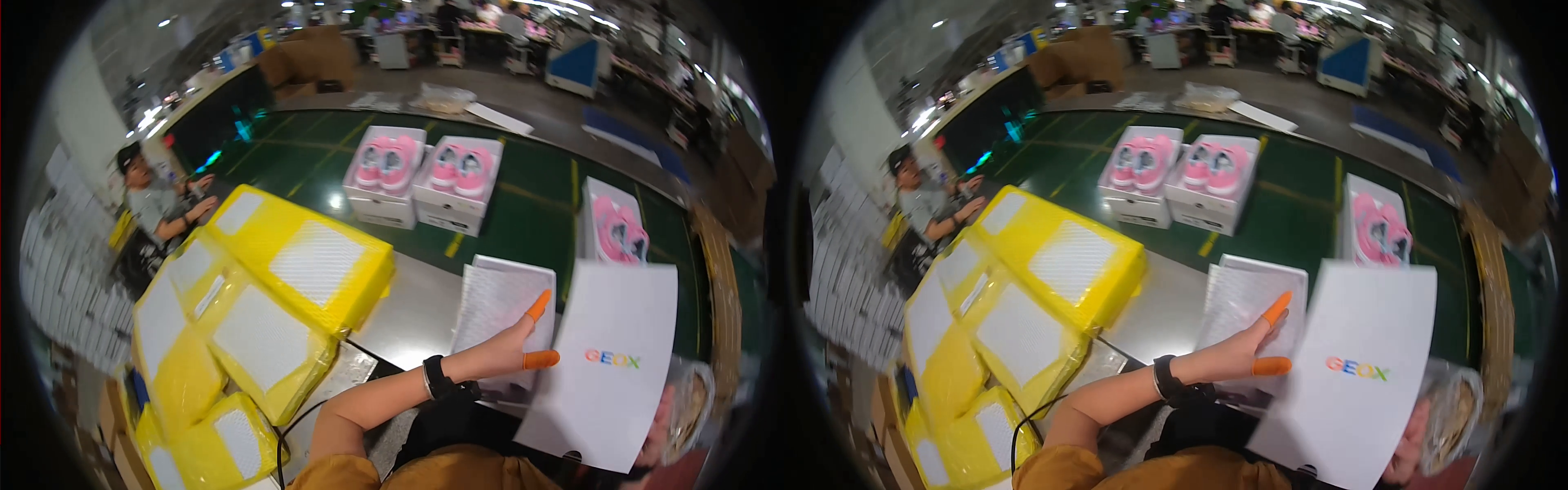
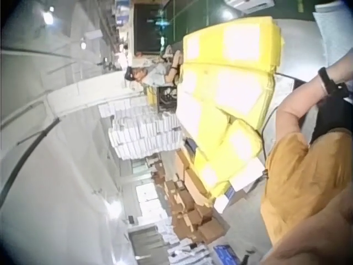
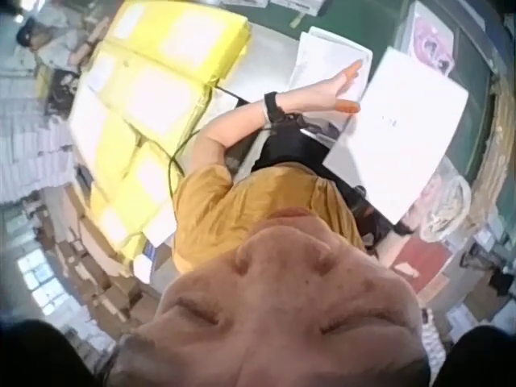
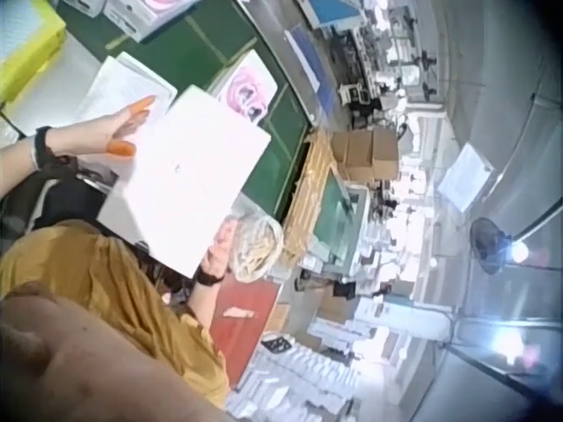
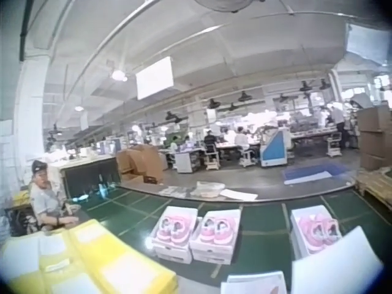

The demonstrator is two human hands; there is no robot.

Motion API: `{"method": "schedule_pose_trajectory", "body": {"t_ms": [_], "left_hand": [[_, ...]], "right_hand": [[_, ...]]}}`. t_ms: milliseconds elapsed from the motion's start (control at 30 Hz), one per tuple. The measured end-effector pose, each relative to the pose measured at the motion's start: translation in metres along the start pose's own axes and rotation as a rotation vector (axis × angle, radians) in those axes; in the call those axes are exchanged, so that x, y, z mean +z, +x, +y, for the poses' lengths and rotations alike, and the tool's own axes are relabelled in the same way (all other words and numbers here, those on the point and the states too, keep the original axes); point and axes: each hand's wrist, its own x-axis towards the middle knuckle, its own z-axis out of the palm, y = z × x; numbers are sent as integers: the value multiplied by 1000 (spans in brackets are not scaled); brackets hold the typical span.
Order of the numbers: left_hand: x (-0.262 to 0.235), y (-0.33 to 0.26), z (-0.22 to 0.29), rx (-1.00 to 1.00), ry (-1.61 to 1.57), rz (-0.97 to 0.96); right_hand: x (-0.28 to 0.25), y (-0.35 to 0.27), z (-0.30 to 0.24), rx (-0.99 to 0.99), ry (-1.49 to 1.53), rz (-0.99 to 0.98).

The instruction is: Packing pink sneakers into cardboard boxes with protective paper in a manufacturing facility.

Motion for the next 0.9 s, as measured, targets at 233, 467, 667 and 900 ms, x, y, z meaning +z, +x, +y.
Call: {"method": "schedule_pose_trajectory", "body": {"t_ms": [233,467,667,900], "left_hand": [[-12,-5,1,-87,-18,285],[-61,-28,-40,-195,277,393],[-60,-43,-47,-226,20,416],[-65,-54,-63,-315,82,515]], "right_hand": [[-10,53,92,430,179,-314],[70,119,152,42,-639,-362],[71,133,181,83,-472,-328],[64,140,202,288,-365,-114]]}}
